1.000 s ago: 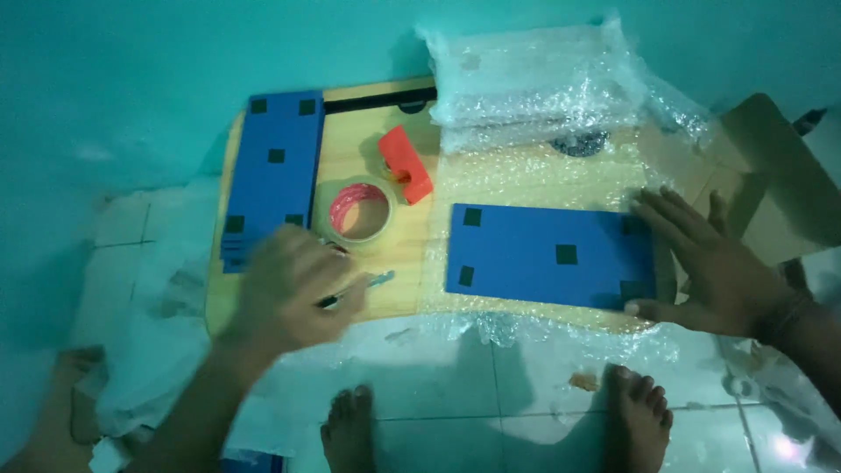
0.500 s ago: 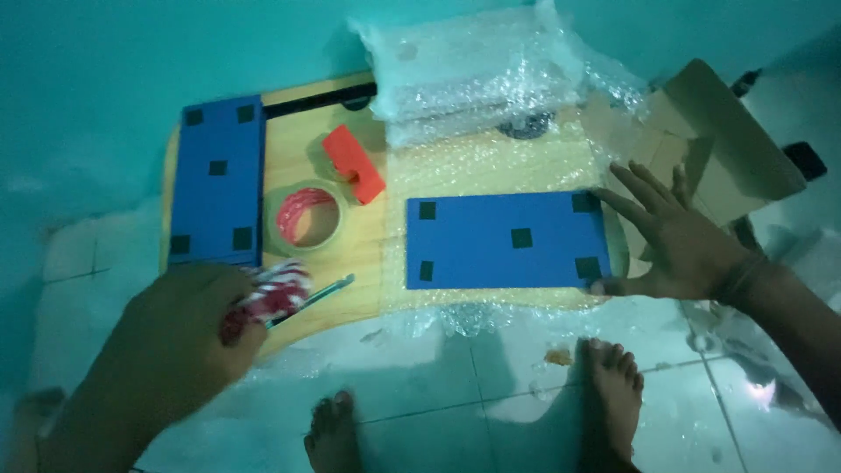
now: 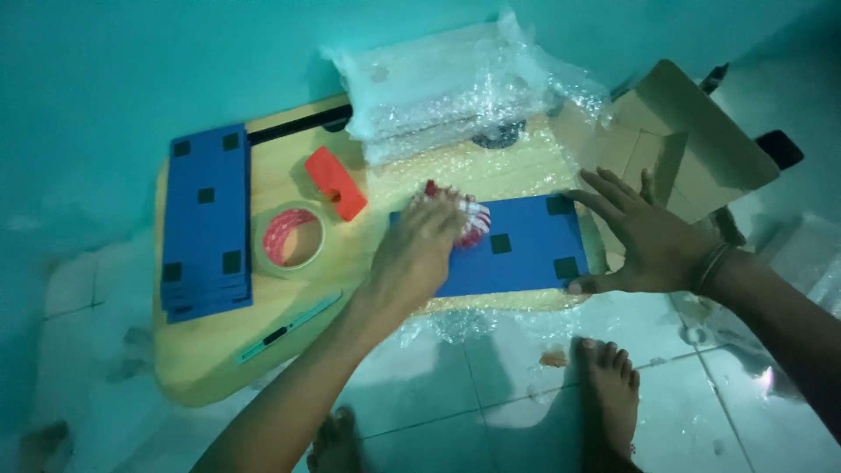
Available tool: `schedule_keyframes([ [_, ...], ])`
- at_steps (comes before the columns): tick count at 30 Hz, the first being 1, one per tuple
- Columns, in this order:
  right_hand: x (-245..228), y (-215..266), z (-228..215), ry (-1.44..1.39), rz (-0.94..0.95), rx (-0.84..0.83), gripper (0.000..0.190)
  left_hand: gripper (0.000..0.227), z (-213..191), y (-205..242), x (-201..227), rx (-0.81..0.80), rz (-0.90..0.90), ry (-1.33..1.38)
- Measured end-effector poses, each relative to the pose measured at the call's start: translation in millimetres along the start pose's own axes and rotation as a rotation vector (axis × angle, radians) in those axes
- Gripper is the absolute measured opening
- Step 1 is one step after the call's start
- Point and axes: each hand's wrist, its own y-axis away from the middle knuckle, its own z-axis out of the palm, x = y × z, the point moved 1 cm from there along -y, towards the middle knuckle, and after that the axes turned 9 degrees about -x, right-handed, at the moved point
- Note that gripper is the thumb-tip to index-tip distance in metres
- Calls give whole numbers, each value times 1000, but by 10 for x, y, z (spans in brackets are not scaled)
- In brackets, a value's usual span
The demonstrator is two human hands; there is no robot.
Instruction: Wrapping a blue rectangular panel in bubble wrap and securing it with tape using a dispenser.
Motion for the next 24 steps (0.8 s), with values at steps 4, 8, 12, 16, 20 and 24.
schedule_keyframes([
  [4, -7, 3, -4, -110, 17, -17, 137, 31, -543, 127, 472, -371, -24, 278],
  [8, -90, -4, -131, -151, 48, -109, 136, 23, -865, 53, 538, -981, -19, 543],
  [12, -146, -2, -197, -241, 105, -134, 132, 39, -596, -272, 352, -403, -123, 417],
  [16, -210, -7, -267, -179, 135, -168, 130, 41, 72, -365, 392, -192, -91, 139],
  [20, -188, 6, -261, -190, 138, -177, 128, 37, 207, -142, 749, -286, 15, 236],
  [24, -217, 7, -317, -302, 150, -185, 131, 47, -482, -219, 886, -835, 6, 725],
])
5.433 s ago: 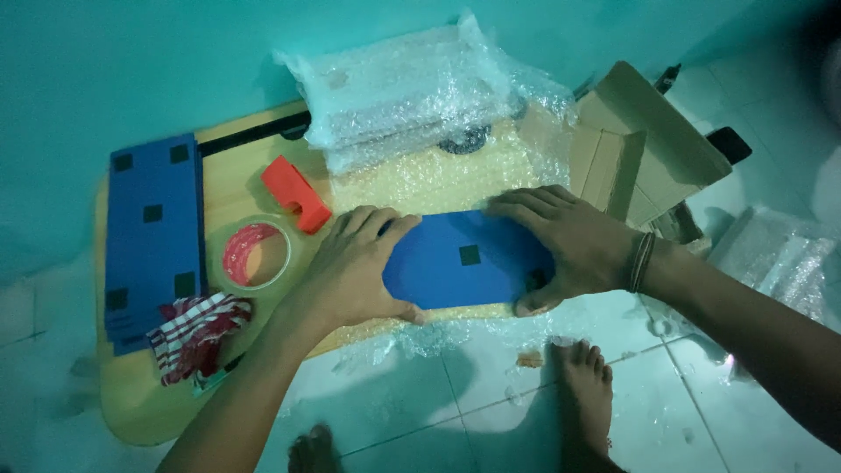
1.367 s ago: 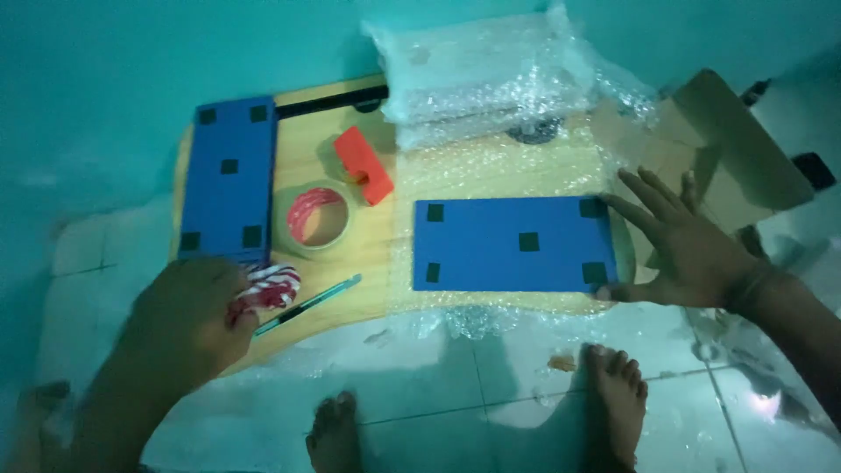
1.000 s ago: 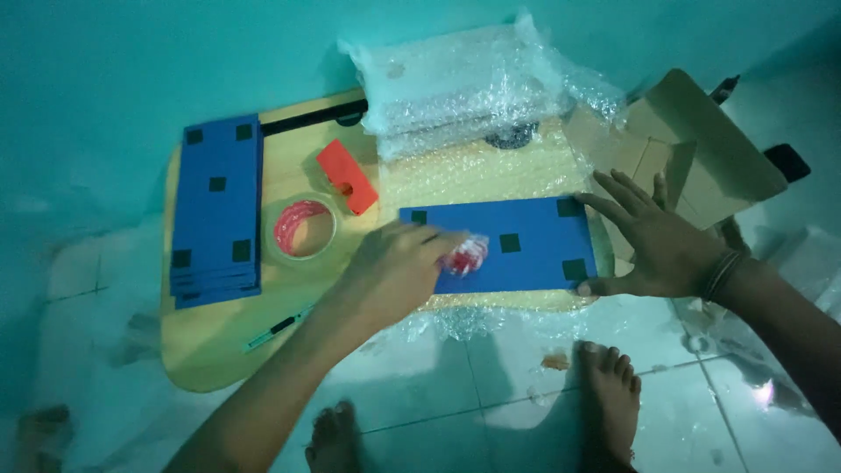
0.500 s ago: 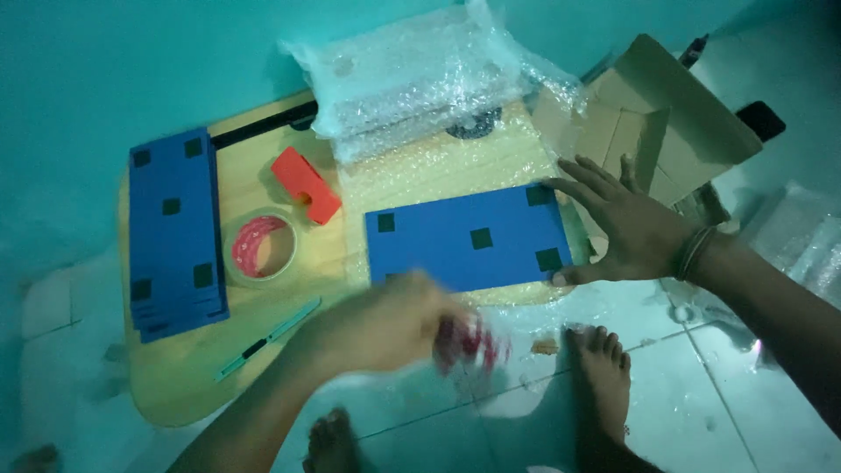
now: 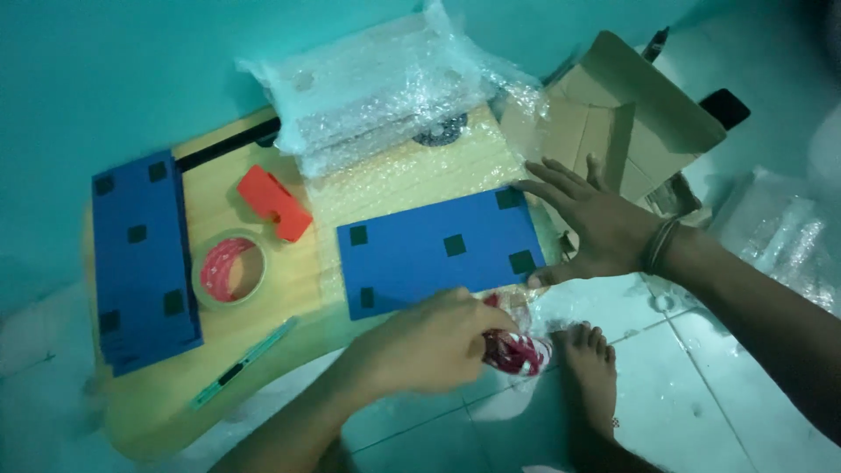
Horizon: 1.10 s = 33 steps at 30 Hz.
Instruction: Wrapping a blue rectangular panel in bubble wrap and securing it with tape using a dispenser.
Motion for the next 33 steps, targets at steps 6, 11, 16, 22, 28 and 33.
schedule_keyframes([
  [6, 67, -12, 63, 68, -70, 64, 128, 47, -263, -469, -301, 592, 82, -243],
  [11, 139, -59, 76, 36, -37, 35, 136, 41, 83, -830, -596, 674, 141, -446],
  [16, 110, -24, 41, 4, -95, 41, 139, 41, -16, -349, -199, 336, 90, -221],
  [22, 46, 1, 3, -25, -71, -25, 132, 28, -415, 238, -221, 274, -85, -78],
  [28, 193, -74, 134, 46, -26, -4, 134, 33, -151, 492, -865, 744, -98, -549],
  [33, 421, -159, 295, 156, -191, 145, 145, 49, -141, 885, -291, 116, -469, -139],
])
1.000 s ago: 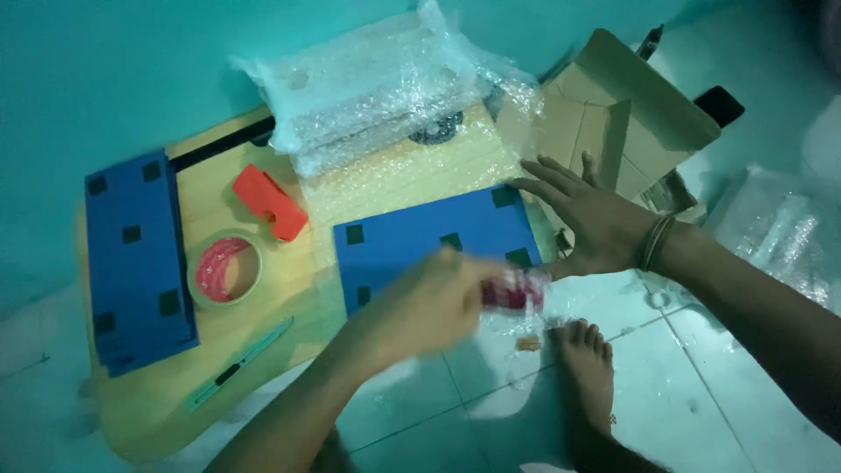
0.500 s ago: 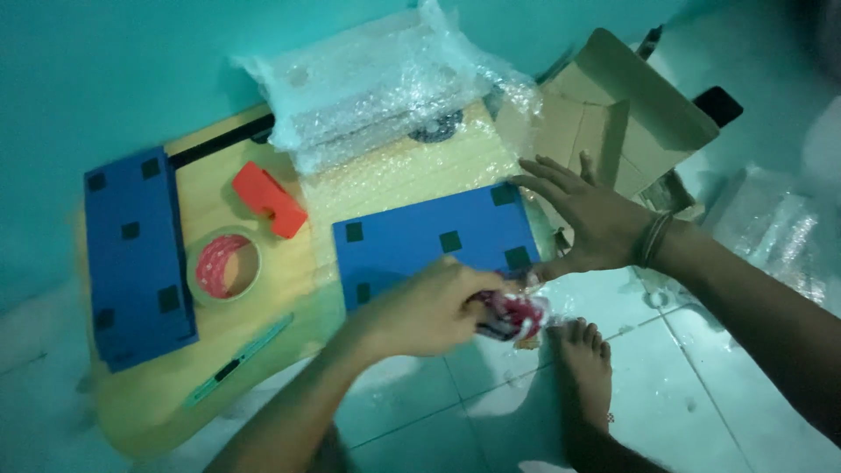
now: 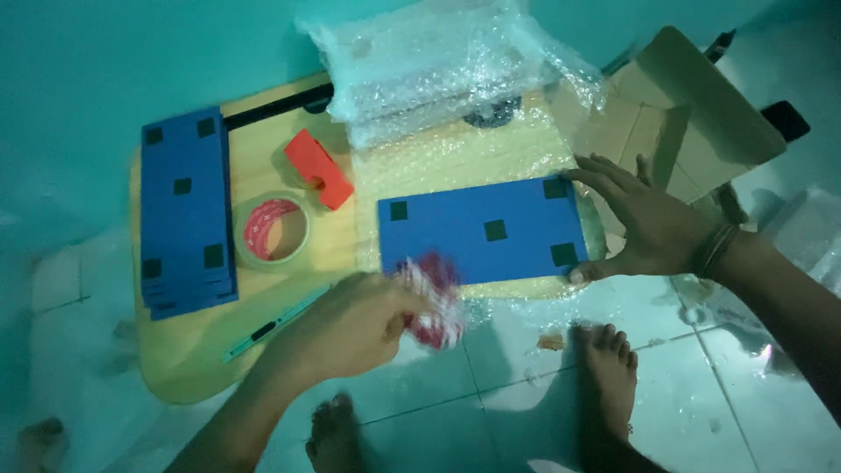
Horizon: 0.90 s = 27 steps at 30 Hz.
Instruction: Wrapping a blue rectangular panel in bubble wrap and securing it with tape using a dispenser.
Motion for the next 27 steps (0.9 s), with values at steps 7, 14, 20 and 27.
schedule_keyframes([
  [7, -15, -14, -61, -12, 21, -42, 146, 42, -258, -2, -134, 356, -3, 255],
  [14, -1, -18, -53, -1, 15, -36, 146, 44, 137, -286, -293, 596, 200, -86],
  [20, -9, 11, -39, -32, 13, -42, 144, 34, 42, 154, -136, 83, 14, -94],
  [27, -11, 29, -53, 35, -12, -19, 143, 20, -403, 809, -528, -7, -47, 133],
])
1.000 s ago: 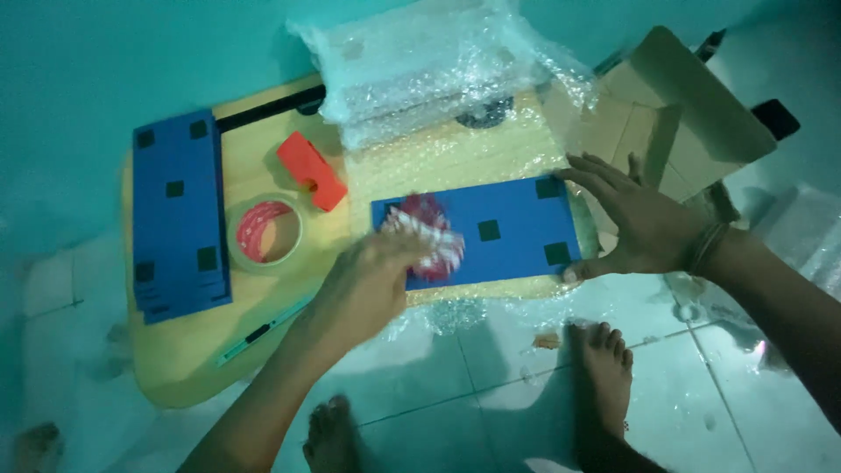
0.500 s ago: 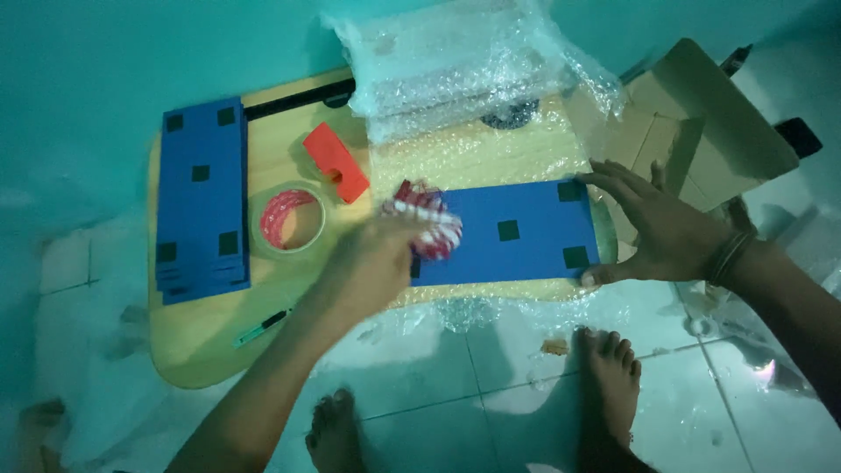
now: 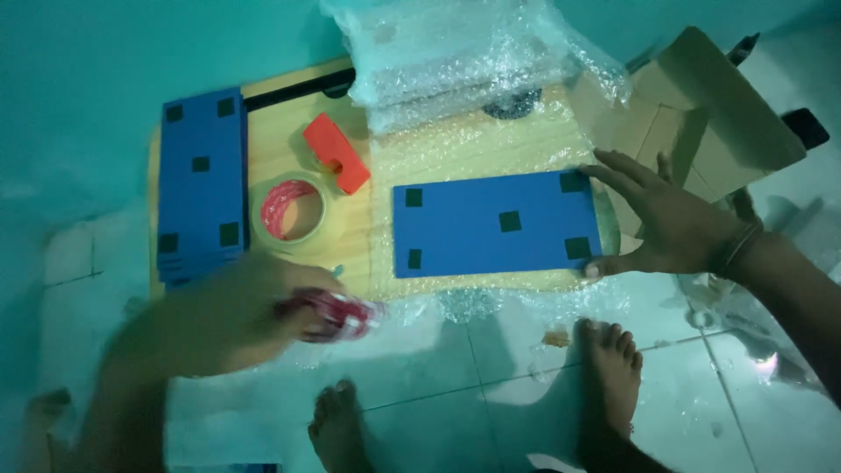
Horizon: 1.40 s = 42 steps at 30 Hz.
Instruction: Wrapping a blue rectangular panel in bubble wrap and securing it with tape using a dispenser.
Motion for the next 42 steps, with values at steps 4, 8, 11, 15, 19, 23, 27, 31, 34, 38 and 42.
schedule_keyframes([
  [4, -7, 14, -25, 46, -38, 54, 139, 27, -313, 313, -54, 22, -469, -220],
  [8, -90, 39, -89, 130, -20, 74, 146, 27, -406, 478, -523, 53, -807, -323],
  [11, -264, 120, -186, 159, -64, 98, 145, 24, -376, 496, -1053, 150, -800, -253],
  [15, -538, 233, -258, 101, -220, 124, 124, 28, -256, 389, -1365, 299, -700, -34],
  [19, -757, 237, -191, 130, -304, 176, 120, 36, -144, 348, -1438, 498, -622, 54],
  [23, -1096, 162, -147, 125, -341, 199, 88, 43, -72, 366, -1346, 793, -448, -450],
  [27, -1570, 16, -14, 135, -466, 386, 37, 8, 72, 183, -541, 871, -188, -541],
  [31, -1951, -277, 19, 120, -546, 368, 23, 22, 843, -307, -288, 847, 396, -599],
  [34, -2103, -467, 45, 161, -569, 388, 11, 32, 1144, -555, -278, 630, 338, -597],
  [38, -2191, -607, 63, 168, -574, 397, 24, 28, 1227, -636, -279, 760, 447, -704],
  [42, -2223, -672, 127, 163, -573, 424, 25, 10, 1258, -664, -252, 875, 486, -772],
])
